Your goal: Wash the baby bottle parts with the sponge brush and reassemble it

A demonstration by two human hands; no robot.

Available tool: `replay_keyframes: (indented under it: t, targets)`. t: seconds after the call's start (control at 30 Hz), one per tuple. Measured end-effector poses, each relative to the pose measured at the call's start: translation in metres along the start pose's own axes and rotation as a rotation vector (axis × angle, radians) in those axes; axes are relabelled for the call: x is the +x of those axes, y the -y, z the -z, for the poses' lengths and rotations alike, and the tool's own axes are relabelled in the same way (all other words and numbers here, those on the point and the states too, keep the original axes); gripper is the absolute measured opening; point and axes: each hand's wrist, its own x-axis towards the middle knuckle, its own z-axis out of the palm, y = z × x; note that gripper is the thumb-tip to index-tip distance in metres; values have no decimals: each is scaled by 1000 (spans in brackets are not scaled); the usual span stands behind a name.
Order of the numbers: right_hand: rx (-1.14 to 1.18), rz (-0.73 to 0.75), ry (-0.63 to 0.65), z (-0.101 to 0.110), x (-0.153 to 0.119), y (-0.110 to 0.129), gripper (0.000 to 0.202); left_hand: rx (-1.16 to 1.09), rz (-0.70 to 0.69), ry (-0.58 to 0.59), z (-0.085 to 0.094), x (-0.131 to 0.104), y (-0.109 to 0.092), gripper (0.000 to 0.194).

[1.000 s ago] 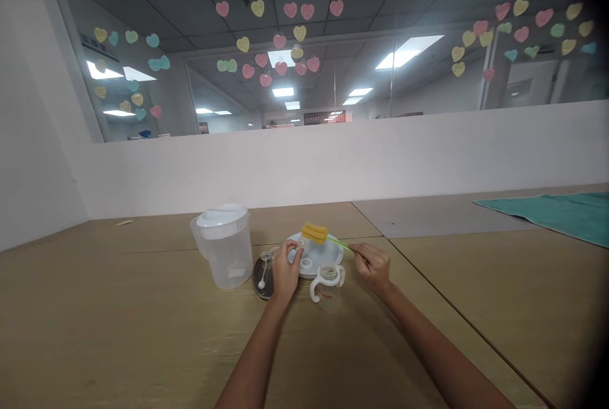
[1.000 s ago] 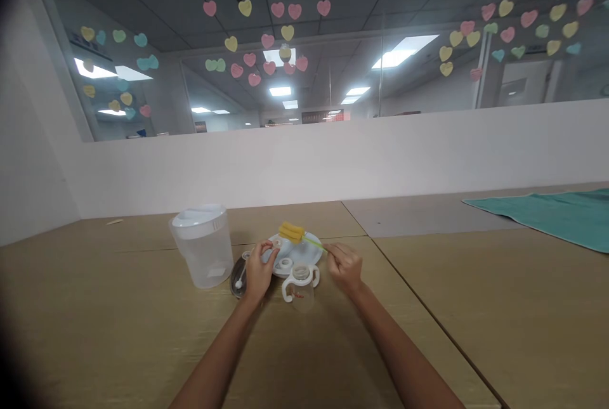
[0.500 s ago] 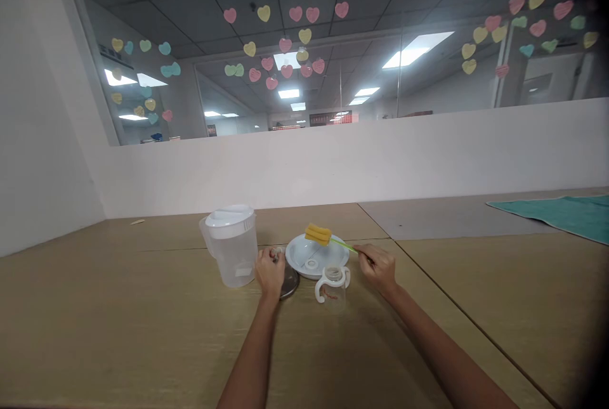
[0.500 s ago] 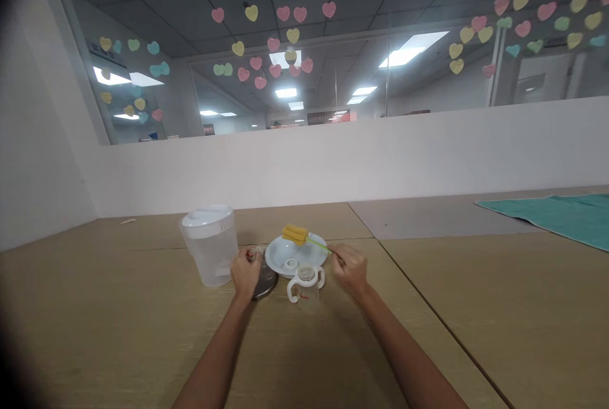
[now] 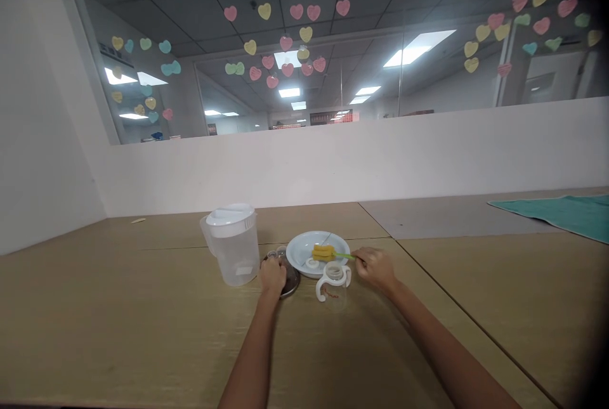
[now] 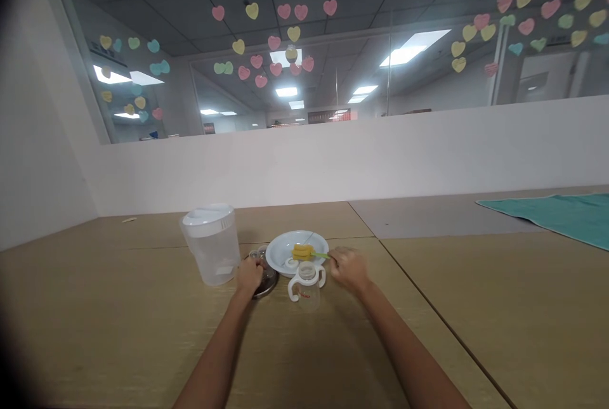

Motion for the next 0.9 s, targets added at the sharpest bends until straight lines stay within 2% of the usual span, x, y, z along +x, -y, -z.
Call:
replay_keyframes:
  t: [0.17, 0.27, 0.37, 0.43, 0.6, 0.73, 0.9]
  targets:
    - [-45, -11, 48, 1, 0, -1, 28, 25, -7, -59, 7, -1, -1, 31]
    - [-66, -16, 40, 1, 1, -2, 27, -5, -53, -186, 11, -2, -3, 36]
    - [-72, -14, 35, 1, 1, -1, 27, -95, -181, -313, 13, -4, -10, 35]
    - [-58, -20, 52, 1, 1, 0, 27, -126, -294, -302, 13, -8, -17, 31]
    - [122, -149, 104, 1, 2, 8, 32, -56, -547, -162, 5, -18, -32, 28]
    - [276, -268, 136, 2, 3, 11, 32, -44, -540, -151, 0, -20, -30, 29]
    - [326, -378, 133, 3, 6, 12, 32, -56, -496, -162, 0, -18, -28, 21]
